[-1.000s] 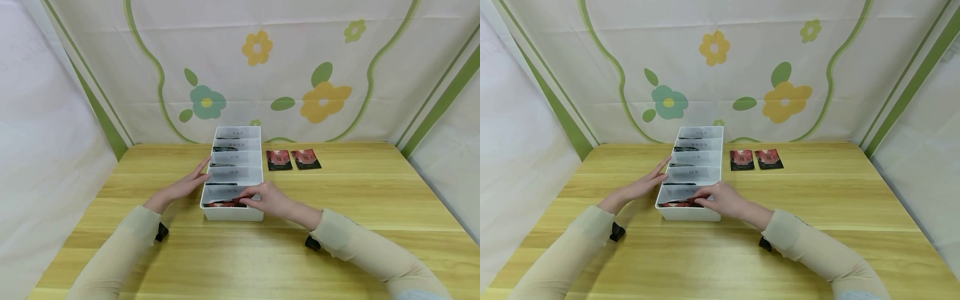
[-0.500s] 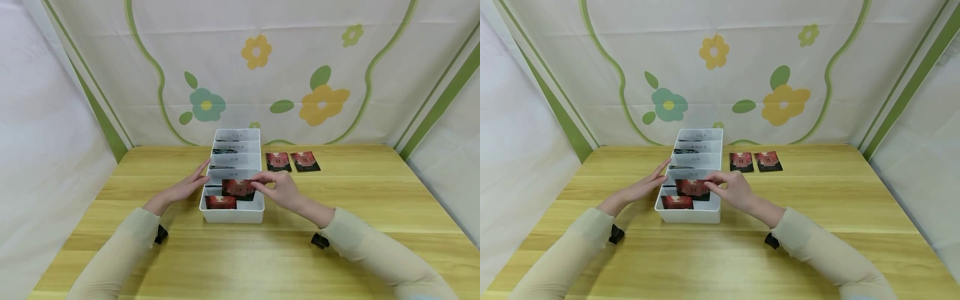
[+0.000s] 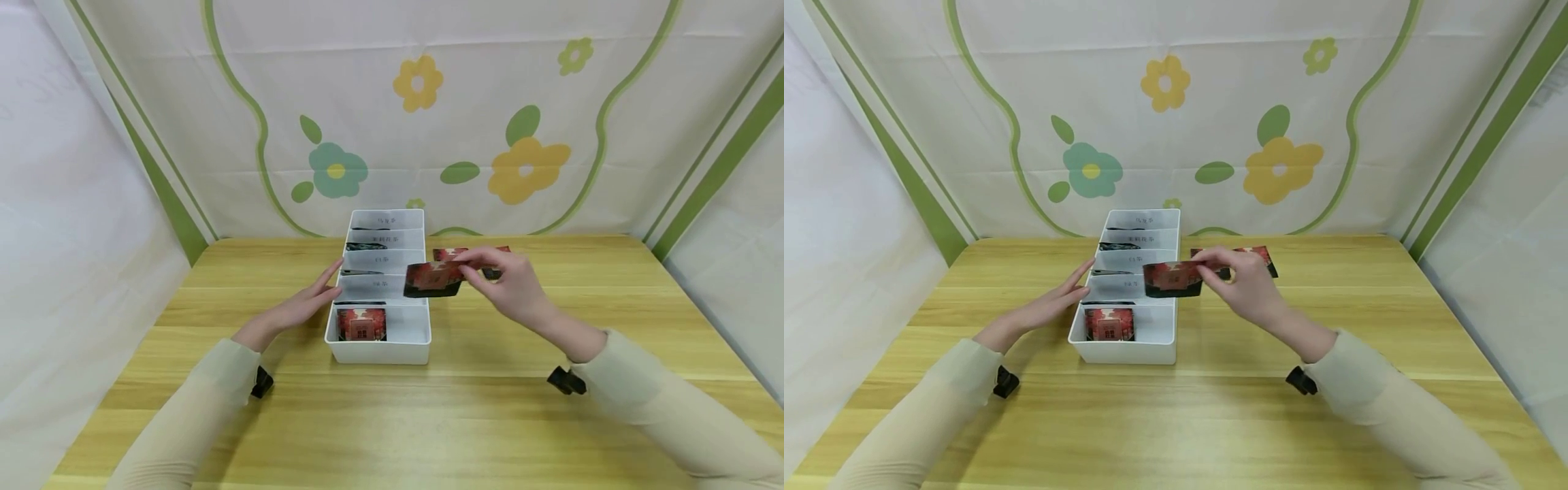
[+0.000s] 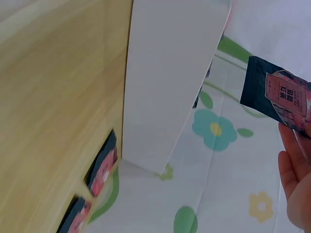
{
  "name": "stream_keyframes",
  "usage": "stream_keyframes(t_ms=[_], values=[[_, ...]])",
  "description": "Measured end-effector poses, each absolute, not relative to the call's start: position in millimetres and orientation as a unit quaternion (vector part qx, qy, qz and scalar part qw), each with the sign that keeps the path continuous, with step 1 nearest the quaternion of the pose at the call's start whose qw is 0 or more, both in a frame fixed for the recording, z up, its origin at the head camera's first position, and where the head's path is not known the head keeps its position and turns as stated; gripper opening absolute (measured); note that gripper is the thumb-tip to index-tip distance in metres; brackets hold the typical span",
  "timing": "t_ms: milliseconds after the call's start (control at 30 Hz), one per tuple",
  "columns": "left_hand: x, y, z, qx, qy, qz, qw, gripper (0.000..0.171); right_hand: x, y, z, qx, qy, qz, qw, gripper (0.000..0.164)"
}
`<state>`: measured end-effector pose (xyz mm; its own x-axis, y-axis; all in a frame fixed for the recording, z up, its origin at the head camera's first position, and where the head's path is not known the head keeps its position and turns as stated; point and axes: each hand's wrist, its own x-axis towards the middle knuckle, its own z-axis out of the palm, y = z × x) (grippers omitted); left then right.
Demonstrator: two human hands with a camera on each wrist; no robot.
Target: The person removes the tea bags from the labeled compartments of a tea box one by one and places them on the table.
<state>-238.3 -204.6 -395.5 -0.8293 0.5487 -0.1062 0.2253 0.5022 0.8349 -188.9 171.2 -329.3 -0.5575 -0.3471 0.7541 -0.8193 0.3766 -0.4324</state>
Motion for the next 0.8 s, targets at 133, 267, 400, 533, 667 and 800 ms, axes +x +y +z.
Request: stream_keyframes(t_ms=[133, 267, 400, 533, 667, 800], values=[[-239.1, -205.2, -395.3, 0.229, 0.845, 0.447, 0.185, 0.063, -187.6, 190.5, -325.4, 0.336, -0.803, 0.397, 0.291, 0.025], [-240.2, -206.6, -396.5, 0.228, 0.844, 0.449, 0.186, 0.064, -187.4, 207.2, -324.3, 0.302, -0.821, 0.382, 0.298, 0.023], [-239.7, -207.4, -396.8, 0.226, 0.843, 0.450, 0.187, 0.065, -189.1, 223.4, -326.6, 0.279, -0.834, 0.367, 0.303, 0.023], [-238.8, -208.2, -396.5, 0.224, 0.843, 0.451, 0.190, 0.064, -194.0, 241.0, -332.2, 0.263, -0.846, 0.349, 0.305, 0.024], [-238.1, -208.9, -396.1, 0.223, 0.842, 0.454, 0.190, 0.065, -201.8, 257.9, -338.4, 0.245, -0.858, 0.335, 0.303, 0.022], [-237.1, -209.3, -395.1, 0.224, 0.842, 0.452, 0.189, 0.065, -210.4, 274.1, -344.6, 0.226, -0.867, 0.327, 0.300, 0.019]])
